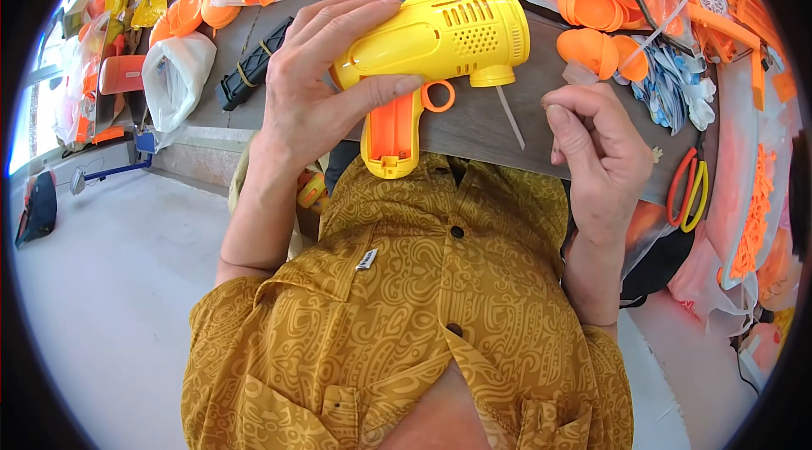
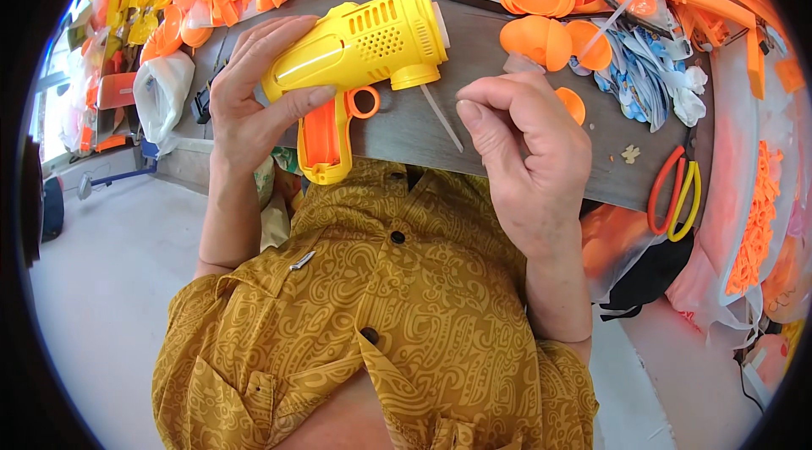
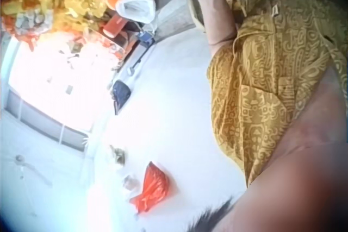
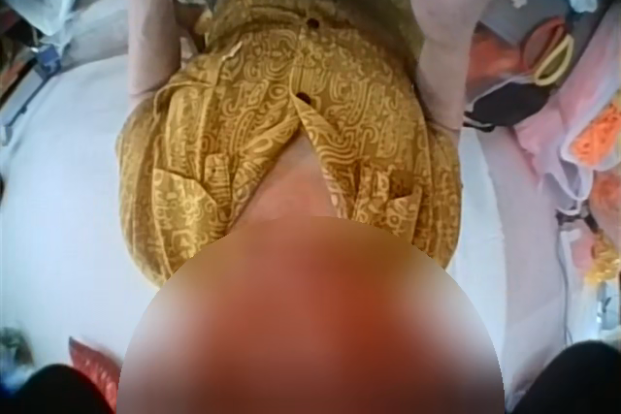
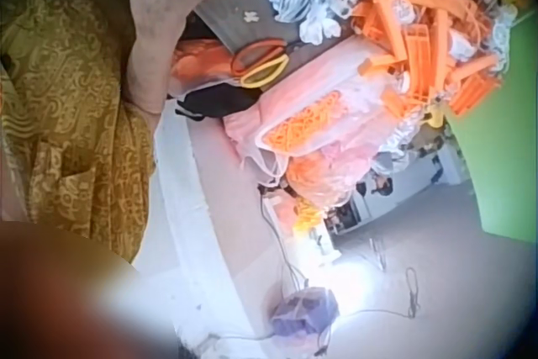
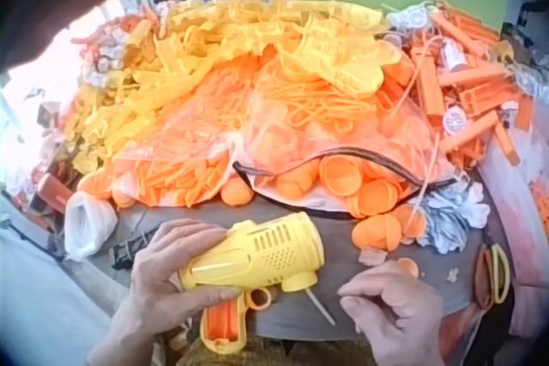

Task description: Assembling a yellow toy gun by connecting plastic housing components and internal mechanisms.

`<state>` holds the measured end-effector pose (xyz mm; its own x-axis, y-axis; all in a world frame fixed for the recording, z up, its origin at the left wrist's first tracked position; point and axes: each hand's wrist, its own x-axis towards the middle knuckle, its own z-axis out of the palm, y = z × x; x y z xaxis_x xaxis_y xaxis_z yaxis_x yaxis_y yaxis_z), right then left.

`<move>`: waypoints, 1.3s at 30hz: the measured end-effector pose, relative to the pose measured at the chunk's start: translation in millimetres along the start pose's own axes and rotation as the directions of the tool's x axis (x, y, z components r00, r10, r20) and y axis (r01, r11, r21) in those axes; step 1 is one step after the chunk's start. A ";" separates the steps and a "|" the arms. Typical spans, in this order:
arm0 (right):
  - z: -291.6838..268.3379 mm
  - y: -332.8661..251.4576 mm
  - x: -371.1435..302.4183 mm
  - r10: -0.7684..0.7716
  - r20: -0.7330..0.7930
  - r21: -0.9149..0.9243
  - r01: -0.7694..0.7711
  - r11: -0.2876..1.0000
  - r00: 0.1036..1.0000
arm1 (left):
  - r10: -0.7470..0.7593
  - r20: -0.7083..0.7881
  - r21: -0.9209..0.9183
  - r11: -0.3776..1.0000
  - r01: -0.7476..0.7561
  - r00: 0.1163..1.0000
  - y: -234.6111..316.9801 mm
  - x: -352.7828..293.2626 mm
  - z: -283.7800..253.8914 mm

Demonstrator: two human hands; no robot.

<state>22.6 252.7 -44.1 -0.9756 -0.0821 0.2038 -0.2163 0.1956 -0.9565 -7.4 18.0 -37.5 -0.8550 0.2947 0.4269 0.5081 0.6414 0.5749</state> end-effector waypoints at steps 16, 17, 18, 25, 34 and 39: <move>33.0 -10.2 2.2 0.331 0.058 0.220 -0.335 0.916 0.942 | 0.024 0.124 0.028 0.999 -0.027 0.992 3.3 6.7 -4.4; 33.6 -10.2 4.2 0.349 0.066 0.270 -0.354 0.896 0.935 | 0.022 0.122 0.030 0.999 -0.026 0.992 2.4 6.5 -4.1; 34.1 -10.3 5.8 0.367 0.075 0.319 -0.371 0.872 0.927 | 0.041 0.106 0.016 0.999 -0.043 0.994 0.6 6.9 -3.5; 46.5 -8.3 10.8 0.414 0.046 0.377 -0.400 0.836 0.909 | 0.029 0.080 -0.053 0.998 -0.025 0.996 -5.5 4.6 -1.9; 49.5 -6.0 18.1 0.395 0.103 0.533 -0.386 0.753 0.913 | -0.183 0.182 -0.241 0.944 0.224 0.966 -6.9 3.3 -2.7; 49.9 -7.5 13.4 0.411 0.106 0.559 -0.396 0.728 0.906 | -0.215 0.250 -0.315 0.904 0.289 0.944 -7.2 7.0 -9.7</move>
<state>13.1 201.4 -44.6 -0.9682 -0.0978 -0.2303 0.2502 -0.3715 -0.8941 -16.0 8.6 -31.9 -0.9424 0.3176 0.1052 0.2452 0.4417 0.8630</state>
